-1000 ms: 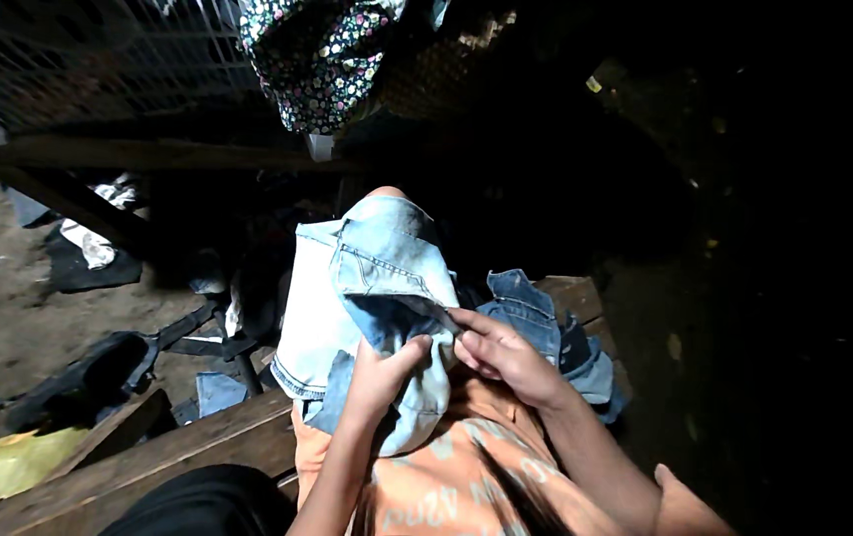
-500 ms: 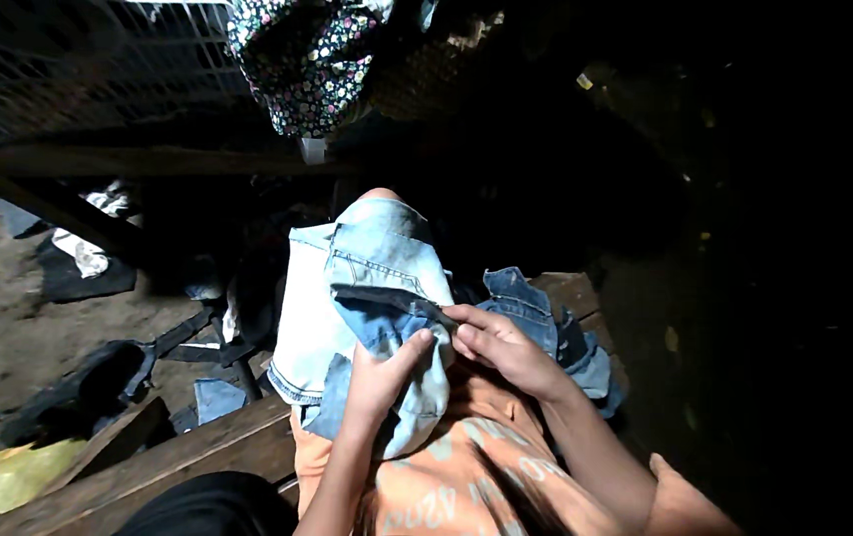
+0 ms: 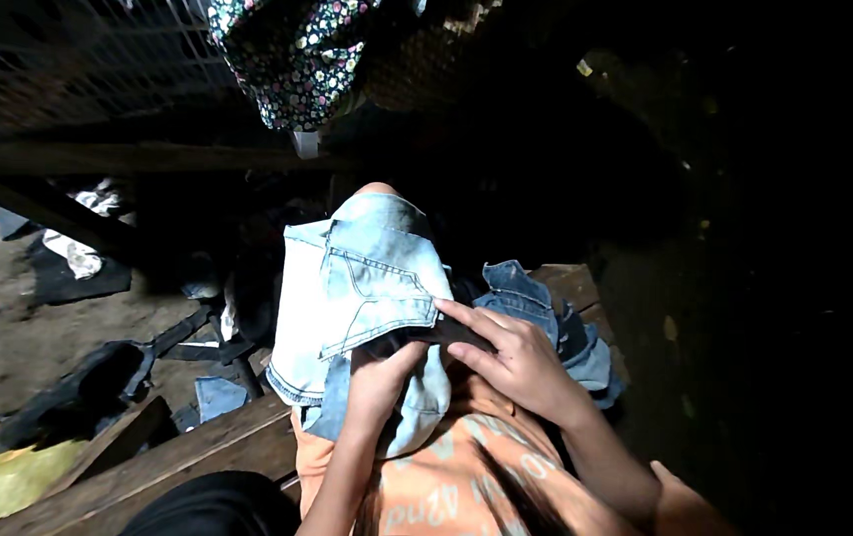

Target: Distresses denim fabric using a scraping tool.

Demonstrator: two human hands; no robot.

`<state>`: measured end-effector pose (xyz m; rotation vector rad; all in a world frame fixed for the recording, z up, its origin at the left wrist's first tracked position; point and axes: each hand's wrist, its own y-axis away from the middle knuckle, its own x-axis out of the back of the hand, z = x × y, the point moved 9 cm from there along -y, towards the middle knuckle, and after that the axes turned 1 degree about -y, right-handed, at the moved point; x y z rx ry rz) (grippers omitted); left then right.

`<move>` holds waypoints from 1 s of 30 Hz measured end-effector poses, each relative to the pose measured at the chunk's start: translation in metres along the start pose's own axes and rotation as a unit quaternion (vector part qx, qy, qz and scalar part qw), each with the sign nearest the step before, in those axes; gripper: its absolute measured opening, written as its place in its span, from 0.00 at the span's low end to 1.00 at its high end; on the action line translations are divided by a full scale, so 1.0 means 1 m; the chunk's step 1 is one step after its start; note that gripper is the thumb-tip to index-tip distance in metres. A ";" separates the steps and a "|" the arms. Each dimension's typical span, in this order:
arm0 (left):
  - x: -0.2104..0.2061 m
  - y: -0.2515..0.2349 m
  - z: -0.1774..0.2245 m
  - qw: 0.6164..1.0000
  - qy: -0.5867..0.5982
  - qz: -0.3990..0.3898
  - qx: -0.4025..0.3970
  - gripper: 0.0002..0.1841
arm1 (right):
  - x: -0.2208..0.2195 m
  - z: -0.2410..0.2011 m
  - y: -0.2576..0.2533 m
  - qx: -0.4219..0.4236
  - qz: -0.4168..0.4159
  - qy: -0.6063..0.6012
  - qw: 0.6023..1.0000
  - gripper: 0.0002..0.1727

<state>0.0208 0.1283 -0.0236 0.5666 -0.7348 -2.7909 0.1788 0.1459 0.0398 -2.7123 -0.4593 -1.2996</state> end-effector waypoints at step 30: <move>0.005 0.004 -0.001 0.999 -0.033 -0.033 -0.002 0.13 | -0.007 -0.004 -0.002 -0.014 -0.006 -0.051 0.999 0.25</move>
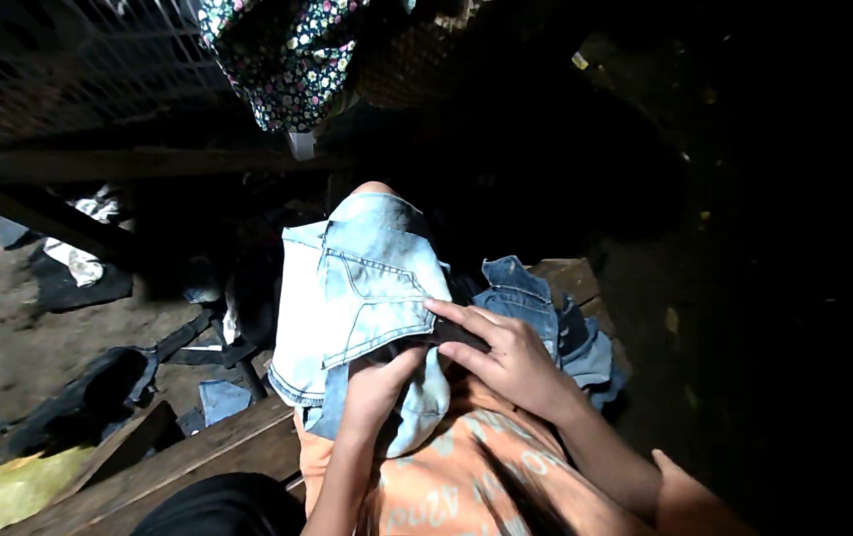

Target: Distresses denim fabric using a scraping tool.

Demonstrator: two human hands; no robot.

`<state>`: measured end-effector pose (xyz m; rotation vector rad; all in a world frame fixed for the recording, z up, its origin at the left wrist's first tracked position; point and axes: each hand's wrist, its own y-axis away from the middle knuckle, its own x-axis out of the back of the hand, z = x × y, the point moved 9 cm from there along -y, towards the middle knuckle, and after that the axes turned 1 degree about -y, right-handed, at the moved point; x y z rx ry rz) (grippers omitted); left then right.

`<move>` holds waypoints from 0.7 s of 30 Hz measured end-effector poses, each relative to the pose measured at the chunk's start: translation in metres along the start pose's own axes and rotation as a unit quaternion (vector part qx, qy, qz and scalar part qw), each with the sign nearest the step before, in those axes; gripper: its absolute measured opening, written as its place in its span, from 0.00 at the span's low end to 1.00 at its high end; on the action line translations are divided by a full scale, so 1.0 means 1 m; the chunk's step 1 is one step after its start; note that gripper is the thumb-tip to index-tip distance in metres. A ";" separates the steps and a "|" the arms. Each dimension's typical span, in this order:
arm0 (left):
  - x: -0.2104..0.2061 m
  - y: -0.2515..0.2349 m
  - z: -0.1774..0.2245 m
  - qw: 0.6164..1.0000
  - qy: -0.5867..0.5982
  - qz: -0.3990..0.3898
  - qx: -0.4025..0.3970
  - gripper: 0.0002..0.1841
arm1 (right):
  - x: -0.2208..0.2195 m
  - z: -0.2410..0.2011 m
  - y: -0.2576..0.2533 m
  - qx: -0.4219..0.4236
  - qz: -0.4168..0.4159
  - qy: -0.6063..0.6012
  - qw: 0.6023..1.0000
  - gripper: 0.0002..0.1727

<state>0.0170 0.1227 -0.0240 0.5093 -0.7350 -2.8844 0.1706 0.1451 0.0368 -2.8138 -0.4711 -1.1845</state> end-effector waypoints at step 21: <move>0.020 -0.030 0.004 0.998 0.051 0.005 0.037 0.24 | -0.014 -0.019 -0.026 -0.117 -0.151 -0.010 0.982 0.26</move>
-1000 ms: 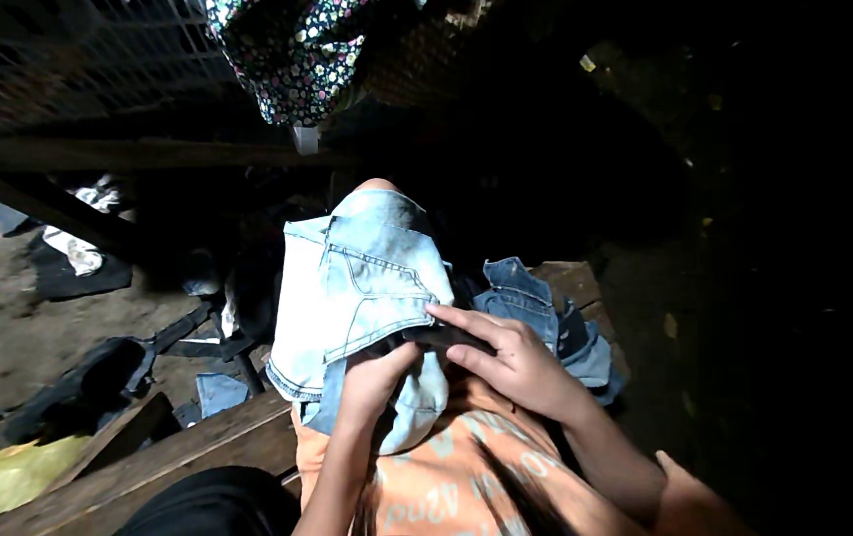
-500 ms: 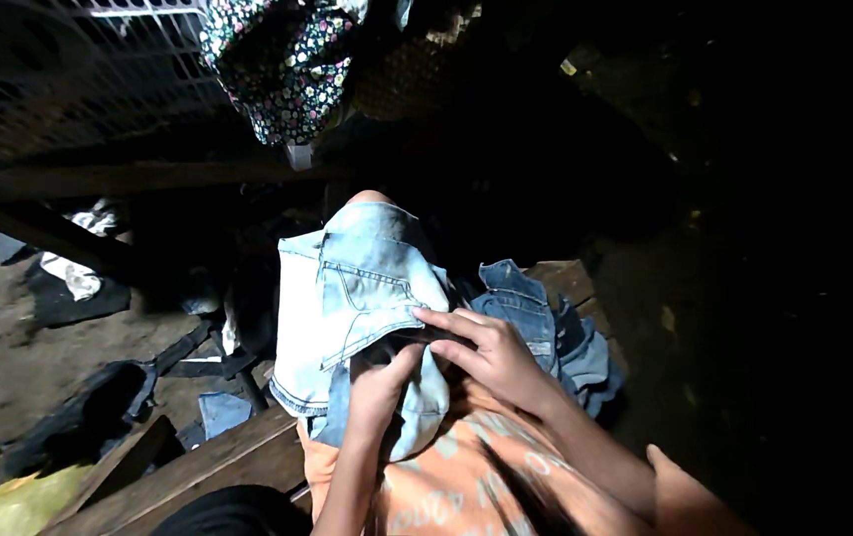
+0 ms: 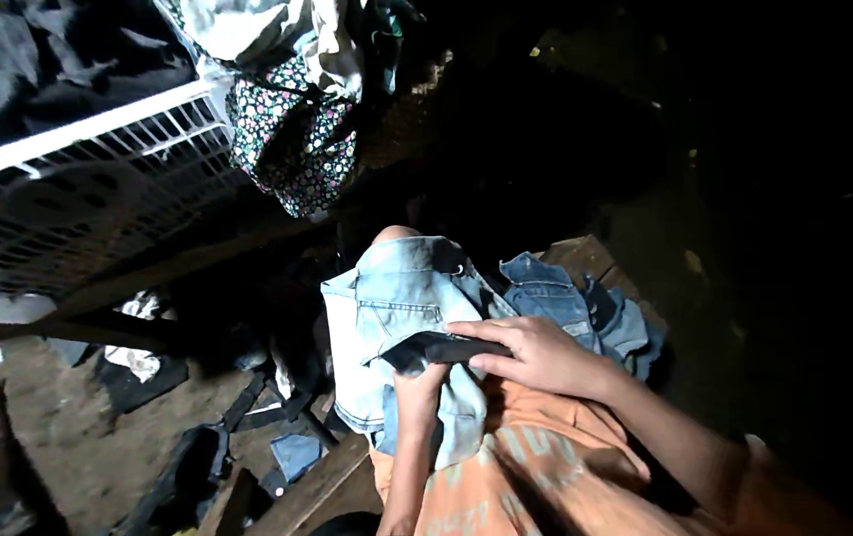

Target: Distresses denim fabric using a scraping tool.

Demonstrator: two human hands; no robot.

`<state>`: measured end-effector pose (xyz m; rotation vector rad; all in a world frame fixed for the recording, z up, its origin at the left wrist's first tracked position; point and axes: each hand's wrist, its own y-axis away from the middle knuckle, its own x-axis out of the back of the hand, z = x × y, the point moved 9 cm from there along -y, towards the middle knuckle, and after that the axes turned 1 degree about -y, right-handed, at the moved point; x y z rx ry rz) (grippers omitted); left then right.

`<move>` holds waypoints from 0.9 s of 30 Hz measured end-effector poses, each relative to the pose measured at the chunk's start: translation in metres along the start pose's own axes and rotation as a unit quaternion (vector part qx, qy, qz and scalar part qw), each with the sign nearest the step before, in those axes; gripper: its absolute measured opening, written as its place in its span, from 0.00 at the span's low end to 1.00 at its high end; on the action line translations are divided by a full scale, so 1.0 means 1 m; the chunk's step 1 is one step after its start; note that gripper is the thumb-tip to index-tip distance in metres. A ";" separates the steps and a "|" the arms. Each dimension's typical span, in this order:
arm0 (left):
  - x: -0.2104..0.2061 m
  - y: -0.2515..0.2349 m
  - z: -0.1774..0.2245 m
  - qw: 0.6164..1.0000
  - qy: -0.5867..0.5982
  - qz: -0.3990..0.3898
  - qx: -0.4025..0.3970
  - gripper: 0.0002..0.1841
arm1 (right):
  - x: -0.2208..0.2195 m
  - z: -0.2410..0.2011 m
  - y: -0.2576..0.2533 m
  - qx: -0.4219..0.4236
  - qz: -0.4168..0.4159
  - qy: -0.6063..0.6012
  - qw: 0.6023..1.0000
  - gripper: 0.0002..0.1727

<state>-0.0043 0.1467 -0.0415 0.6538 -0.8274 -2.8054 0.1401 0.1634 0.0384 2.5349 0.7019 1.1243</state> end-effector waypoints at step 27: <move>-0.025 0.017 -0.015 0.998 -0.028 -0.030 -0.045 0.20 | -0.001 0.031 0.026 0.024 0.019 -0.144 0.989 0.25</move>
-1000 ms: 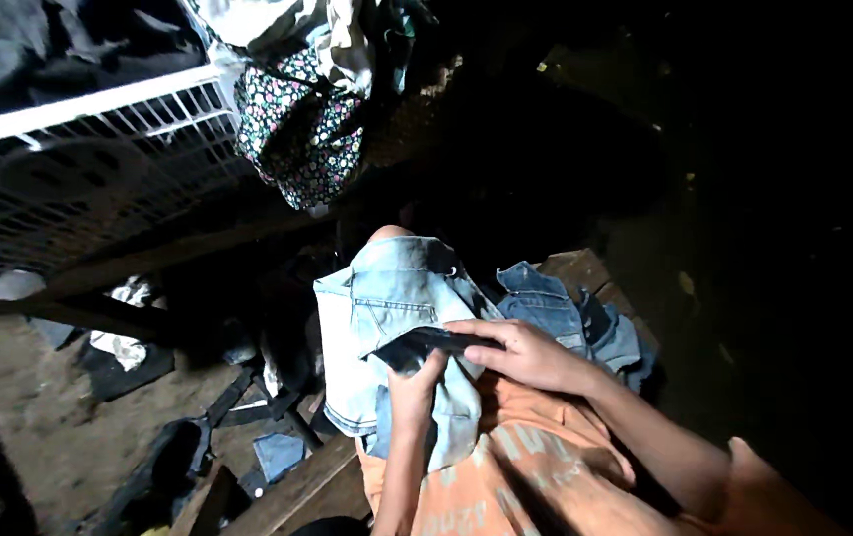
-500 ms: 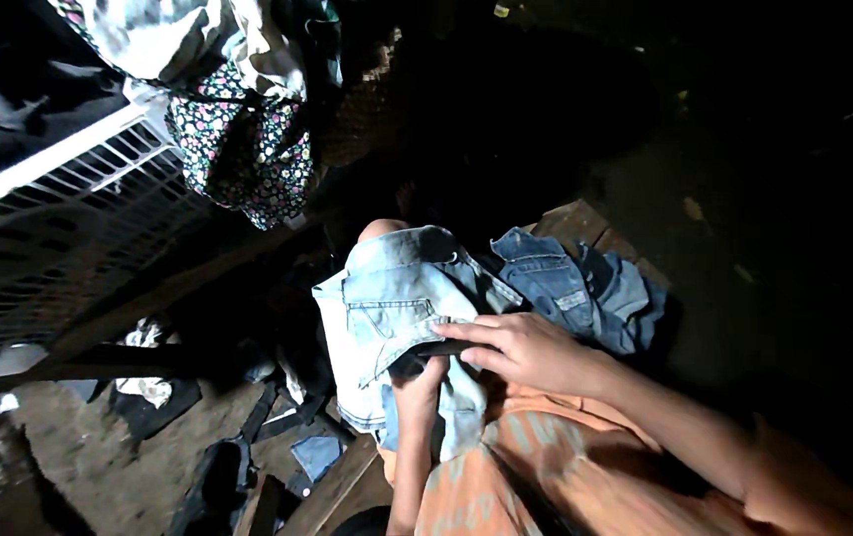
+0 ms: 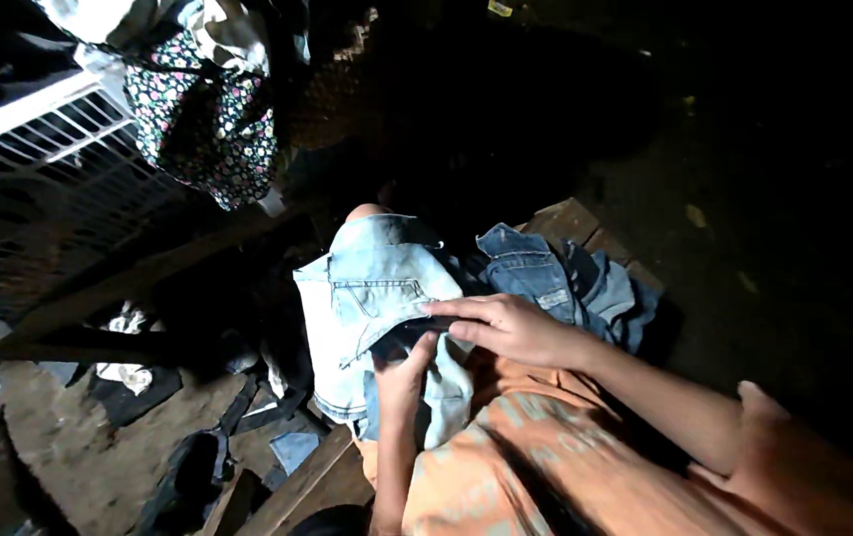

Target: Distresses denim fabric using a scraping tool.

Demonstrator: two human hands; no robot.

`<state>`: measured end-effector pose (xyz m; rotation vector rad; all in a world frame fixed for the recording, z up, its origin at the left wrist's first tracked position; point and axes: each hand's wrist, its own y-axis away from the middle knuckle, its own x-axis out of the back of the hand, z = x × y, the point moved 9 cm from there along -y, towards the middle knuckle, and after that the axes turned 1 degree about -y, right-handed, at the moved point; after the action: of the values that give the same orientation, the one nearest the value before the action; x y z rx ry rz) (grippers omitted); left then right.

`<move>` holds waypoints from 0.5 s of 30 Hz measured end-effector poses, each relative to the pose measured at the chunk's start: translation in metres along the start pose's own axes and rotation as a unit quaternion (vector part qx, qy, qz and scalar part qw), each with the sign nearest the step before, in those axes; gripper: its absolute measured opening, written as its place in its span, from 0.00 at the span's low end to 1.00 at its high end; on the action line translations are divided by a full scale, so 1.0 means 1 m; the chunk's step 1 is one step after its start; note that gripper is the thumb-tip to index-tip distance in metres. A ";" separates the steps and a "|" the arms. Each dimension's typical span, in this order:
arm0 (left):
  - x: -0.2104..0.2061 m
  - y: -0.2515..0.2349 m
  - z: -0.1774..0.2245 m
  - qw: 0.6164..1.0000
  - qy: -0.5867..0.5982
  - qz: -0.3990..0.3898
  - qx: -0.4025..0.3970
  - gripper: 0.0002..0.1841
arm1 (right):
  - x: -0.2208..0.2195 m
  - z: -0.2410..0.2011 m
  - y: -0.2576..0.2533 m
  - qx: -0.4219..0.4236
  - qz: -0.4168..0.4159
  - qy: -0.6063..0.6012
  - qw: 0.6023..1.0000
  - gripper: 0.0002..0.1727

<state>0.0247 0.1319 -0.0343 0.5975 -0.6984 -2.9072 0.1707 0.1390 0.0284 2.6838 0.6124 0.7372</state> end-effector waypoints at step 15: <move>-0.006 0.012 -0.006 0.998 -0.023 -0.054 -0.017 0.12 | -0.002 0.001 0.022 0.094 0.167 0.171 0.966 0.23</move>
<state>0.0324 0.1198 -0.0319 0.5825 -0.6396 -3.0350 0.1767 0.1194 0.0352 2.8947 0.3165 1.3138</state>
